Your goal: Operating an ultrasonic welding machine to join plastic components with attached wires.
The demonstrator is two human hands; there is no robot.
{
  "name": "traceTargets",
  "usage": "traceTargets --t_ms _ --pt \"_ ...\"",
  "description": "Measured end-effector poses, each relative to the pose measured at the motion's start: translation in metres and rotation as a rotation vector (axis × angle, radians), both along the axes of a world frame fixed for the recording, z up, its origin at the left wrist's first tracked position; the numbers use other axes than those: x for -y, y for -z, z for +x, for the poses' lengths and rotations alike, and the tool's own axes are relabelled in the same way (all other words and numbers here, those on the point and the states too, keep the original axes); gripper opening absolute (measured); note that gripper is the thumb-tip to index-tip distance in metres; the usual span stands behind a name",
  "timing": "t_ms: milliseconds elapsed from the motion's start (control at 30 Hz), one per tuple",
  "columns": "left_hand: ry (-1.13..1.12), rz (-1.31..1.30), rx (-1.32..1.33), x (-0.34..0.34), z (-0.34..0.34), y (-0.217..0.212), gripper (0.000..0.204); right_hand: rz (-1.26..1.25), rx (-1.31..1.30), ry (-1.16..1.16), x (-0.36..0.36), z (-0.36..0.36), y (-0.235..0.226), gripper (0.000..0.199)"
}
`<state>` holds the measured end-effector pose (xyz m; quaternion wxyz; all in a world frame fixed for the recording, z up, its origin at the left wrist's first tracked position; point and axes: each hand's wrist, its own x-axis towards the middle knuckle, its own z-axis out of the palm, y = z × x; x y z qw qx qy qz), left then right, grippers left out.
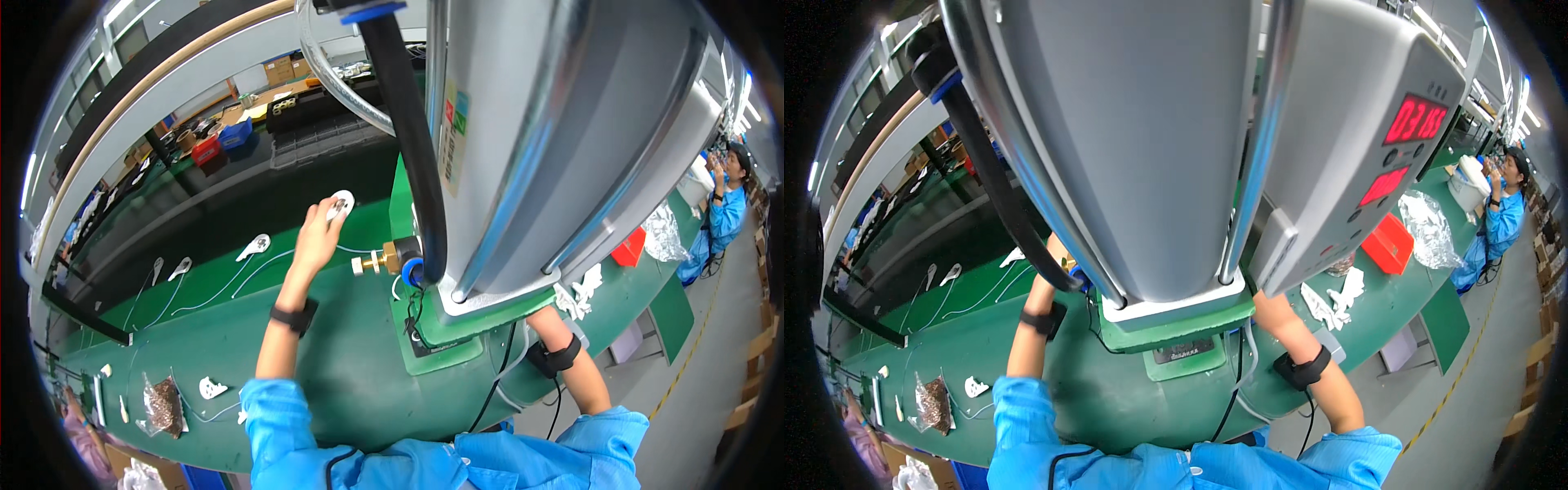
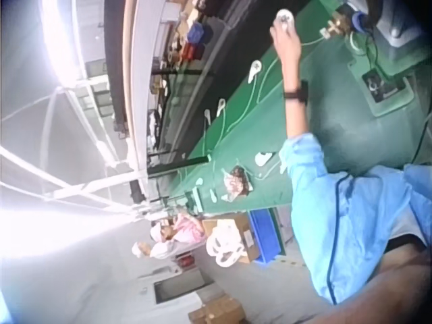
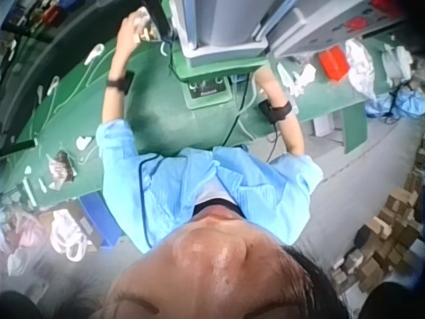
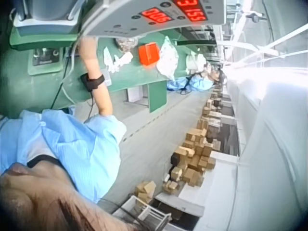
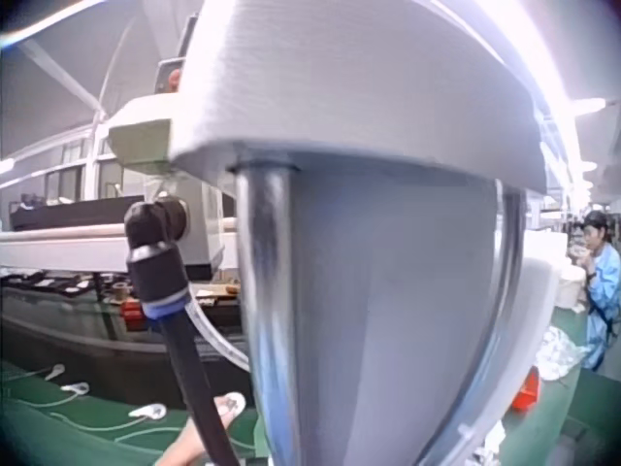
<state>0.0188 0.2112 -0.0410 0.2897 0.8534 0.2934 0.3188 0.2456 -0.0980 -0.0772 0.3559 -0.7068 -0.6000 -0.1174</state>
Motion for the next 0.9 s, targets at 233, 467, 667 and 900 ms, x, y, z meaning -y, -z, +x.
traceTargets --t_ms 233,467,667,900 --pt "0.235 -0.215 0.125 0.170 -0.066 -0.055 0.051 0.012 -0.372 0.079 0.029 -0.029 -0.074 0.021" --pt "0.431 -0.237 -0.096 0.197 -0.024 -0.040 0.036 -0.026 -0.578 -0.026 0.058 -0.042 -0.109 0.013" --pt "0.457 -0.307 -0.082 0.201 -0.019 -0.058 0.030 -0.153 -0.647 -0.223 0.039 -0.053 -0.111 0.017" --pt "0.456 -0.324 -0.160 0.197 -0.018 -0.064 0.034 -0.187 -0.428 -0.469 0.003 -0.065 -0.086 0.021"
